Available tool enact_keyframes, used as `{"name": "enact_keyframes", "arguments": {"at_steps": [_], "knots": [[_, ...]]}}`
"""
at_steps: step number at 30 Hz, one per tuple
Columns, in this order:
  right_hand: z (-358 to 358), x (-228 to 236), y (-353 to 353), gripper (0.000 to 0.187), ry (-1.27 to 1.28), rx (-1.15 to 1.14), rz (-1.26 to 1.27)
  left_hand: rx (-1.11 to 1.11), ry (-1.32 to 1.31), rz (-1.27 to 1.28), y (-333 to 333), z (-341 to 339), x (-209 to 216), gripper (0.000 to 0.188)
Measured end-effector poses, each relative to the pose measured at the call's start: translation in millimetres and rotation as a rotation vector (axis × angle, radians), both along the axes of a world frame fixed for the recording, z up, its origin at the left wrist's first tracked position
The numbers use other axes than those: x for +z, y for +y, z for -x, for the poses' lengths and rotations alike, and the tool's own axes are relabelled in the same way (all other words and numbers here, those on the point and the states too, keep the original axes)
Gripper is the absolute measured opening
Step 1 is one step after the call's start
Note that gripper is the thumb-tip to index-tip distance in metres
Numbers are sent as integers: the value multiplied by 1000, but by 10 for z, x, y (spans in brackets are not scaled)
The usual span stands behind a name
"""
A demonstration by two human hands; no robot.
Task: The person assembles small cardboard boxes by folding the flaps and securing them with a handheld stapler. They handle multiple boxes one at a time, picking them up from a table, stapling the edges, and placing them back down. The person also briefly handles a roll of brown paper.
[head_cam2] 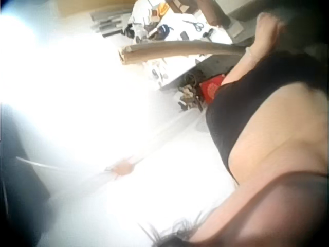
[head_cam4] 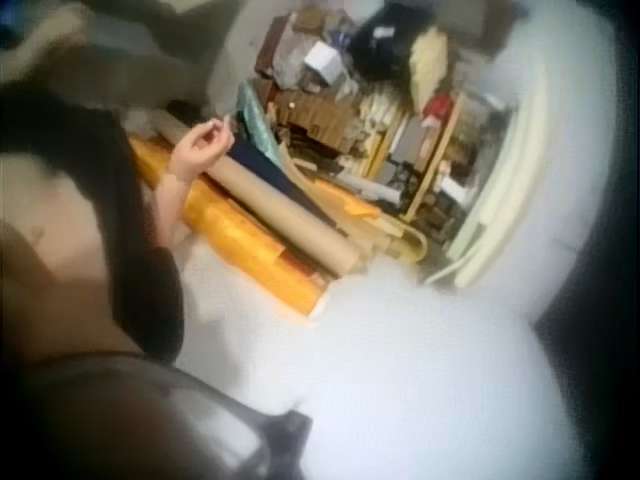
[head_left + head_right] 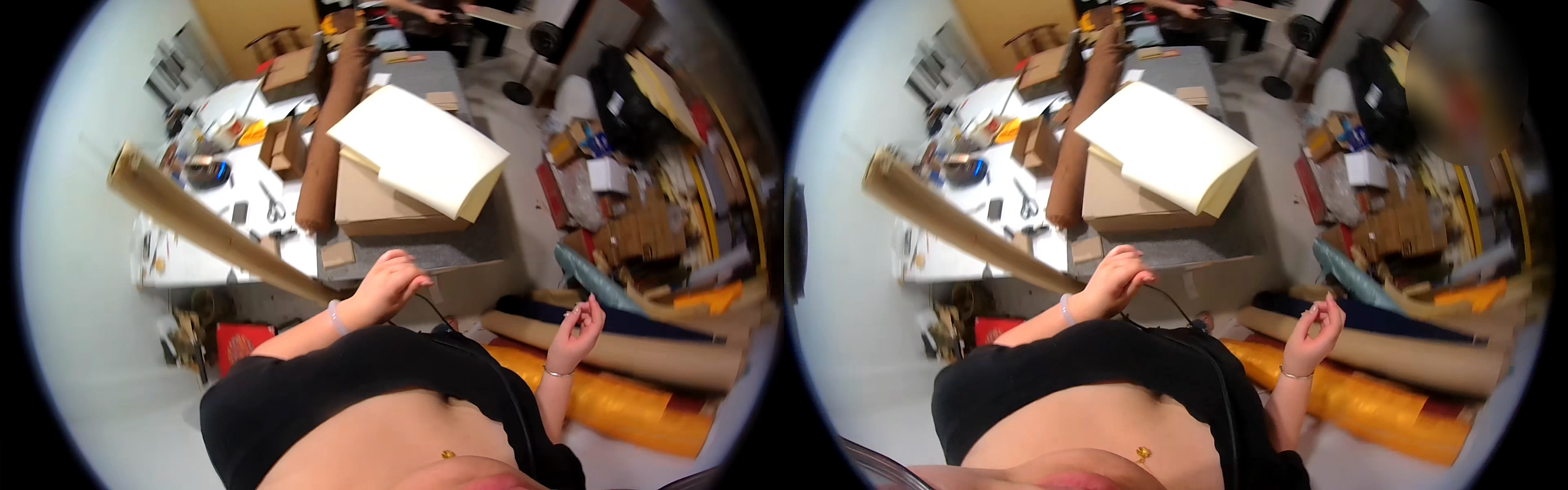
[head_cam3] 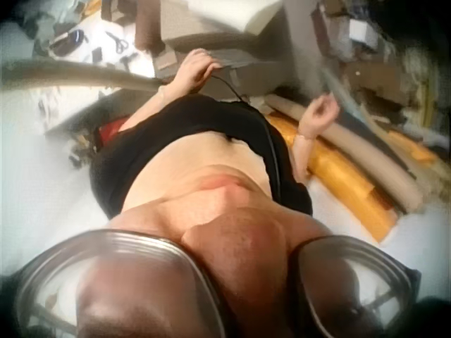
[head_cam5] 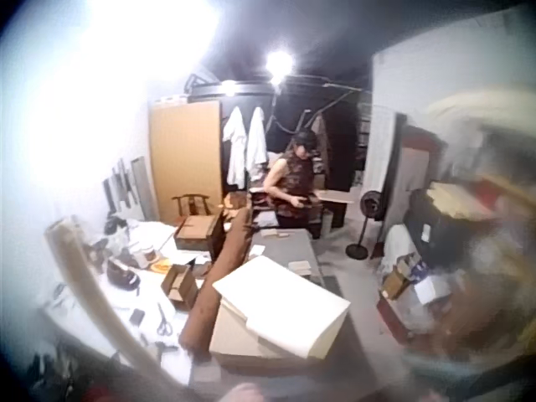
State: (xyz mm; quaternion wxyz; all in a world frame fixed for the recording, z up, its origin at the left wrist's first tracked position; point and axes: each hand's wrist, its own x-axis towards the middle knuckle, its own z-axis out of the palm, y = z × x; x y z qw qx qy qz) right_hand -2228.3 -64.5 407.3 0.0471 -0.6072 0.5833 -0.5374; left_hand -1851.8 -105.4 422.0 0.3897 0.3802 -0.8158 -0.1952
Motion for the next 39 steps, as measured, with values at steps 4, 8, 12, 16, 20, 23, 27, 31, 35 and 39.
{"name": "enact_keyframes", "arguments": {"at_steps": [4, 8, 12, 16, 20, 23, 27, 31, 35, 39], "knots": [[454, -103, -488, 42, -180, 102, 12, 44, 113, -22, -43, 510, 70, 32], [473, -177, -970, 39, -190, 163, -23, 297, -66, -77, 138, 313, 226, 45], [32, -264, -1309, 38, -190, 364, -60, 593, -52, -56, 456, -125, 332, 57], [-566, -277, -1499, 34, -269, 509, -80, 889, -18, 62, 783, -439, 376, 51], [-1068, -229, -1571, 33, -269, 682, -74, 1070, -12, 95, 977, -784, 434, 54], [-1366, -195, -1569, 32, -283, 739, -103, 1206, -57, 170, 1099, -1034, 483, 61], [-1677, -138, -1574, 33, -258, 809, -94, 1372, 15, 129, 1195, -1340, 486, 80], [-2102, -57, -1494, 34, -213, 872, -125, 1424, 178, 38, 1268, -1698, 370, 90], [-2835, 24, -1281, 38, -154, 1001, -334, 1350, 374, -129, 1240, -2249, 95, 104], [-3806, 25, -978, 67, 47, 1171, -577, 1234, 349, -179, 1098, -2681, -249, 111]]}}
